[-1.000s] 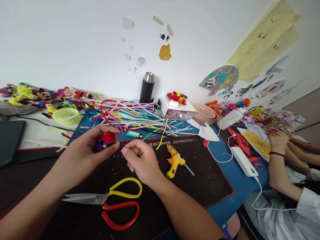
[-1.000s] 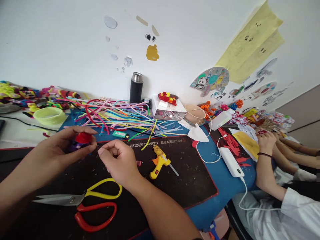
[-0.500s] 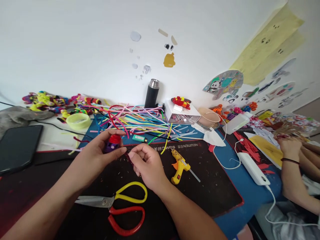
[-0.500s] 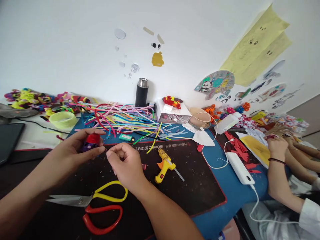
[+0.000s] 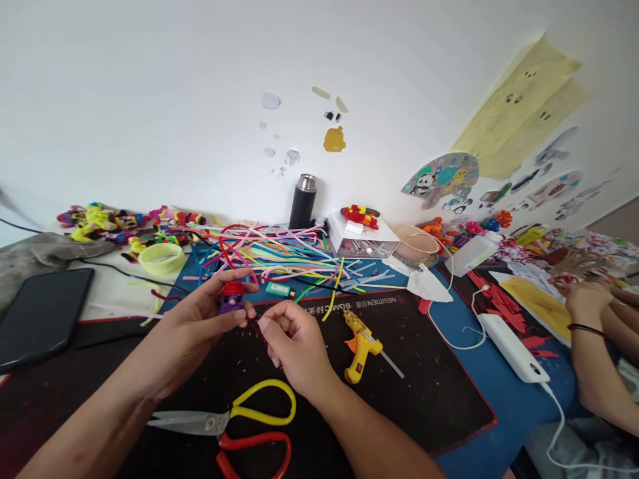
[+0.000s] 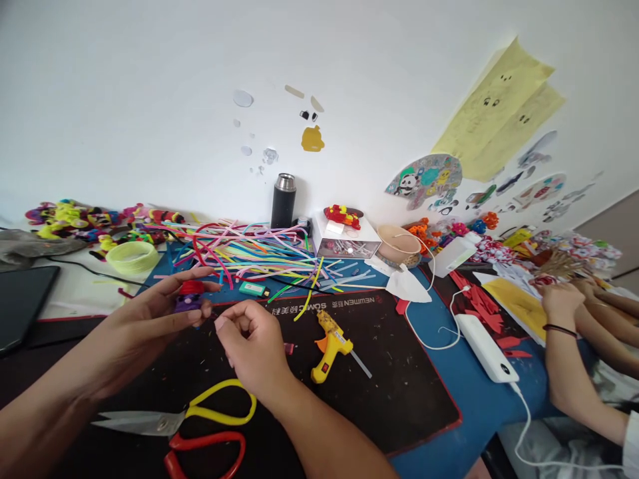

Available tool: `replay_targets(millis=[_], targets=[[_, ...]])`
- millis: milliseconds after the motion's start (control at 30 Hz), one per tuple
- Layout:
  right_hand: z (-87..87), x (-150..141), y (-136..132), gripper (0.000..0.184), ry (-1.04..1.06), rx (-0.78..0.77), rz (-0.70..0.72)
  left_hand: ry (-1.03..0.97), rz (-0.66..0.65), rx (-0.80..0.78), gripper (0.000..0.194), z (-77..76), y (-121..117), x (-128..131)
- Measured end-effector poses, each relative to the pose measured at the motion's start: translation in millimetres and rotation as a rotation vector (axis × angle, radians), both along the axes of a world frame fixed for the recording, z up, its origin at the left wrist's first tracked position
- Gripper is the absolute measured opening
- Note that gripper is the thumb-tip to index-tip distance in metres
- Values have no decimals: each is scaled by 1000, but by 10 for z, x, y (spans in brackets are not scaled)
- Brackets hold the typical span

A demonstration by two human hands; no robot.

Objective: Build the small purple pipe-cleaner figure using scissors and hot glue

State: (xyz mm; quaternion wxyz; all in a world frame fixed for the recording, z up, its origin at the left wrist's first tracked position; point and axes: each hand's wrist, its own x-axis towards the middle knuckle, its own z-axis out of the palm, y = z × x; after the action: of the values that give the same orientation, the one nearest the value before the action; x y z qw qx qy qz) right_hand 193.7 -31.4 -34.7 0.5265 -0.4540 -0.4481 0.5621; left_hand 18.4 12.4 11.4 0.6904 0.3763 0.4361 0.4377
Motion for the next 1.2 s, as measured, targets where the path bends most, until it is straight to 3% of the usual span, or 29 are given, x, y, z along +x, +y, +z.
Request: replay_targets(millis=[100,233,533,667,900,1200], targets=[[23,9,-6,31,-15,6,-8,-18,-41,14,71,-21,-3,-21],[55,28,1,32,-5,31,-40,24,-73,87,83,-57,1,-31],[-16,31,36,29,57,57,-102,365,-121,358,81,-132,54,3],[-19,22,49,31,62,48,-131,391,-119,356,84,-131,55,2],[38,16,38,35,41,55,-142,331,-225,333,74,-33,20,39],[-15,11,40,35,43,67,-145,344,-218,327,77,-84,15,27]])
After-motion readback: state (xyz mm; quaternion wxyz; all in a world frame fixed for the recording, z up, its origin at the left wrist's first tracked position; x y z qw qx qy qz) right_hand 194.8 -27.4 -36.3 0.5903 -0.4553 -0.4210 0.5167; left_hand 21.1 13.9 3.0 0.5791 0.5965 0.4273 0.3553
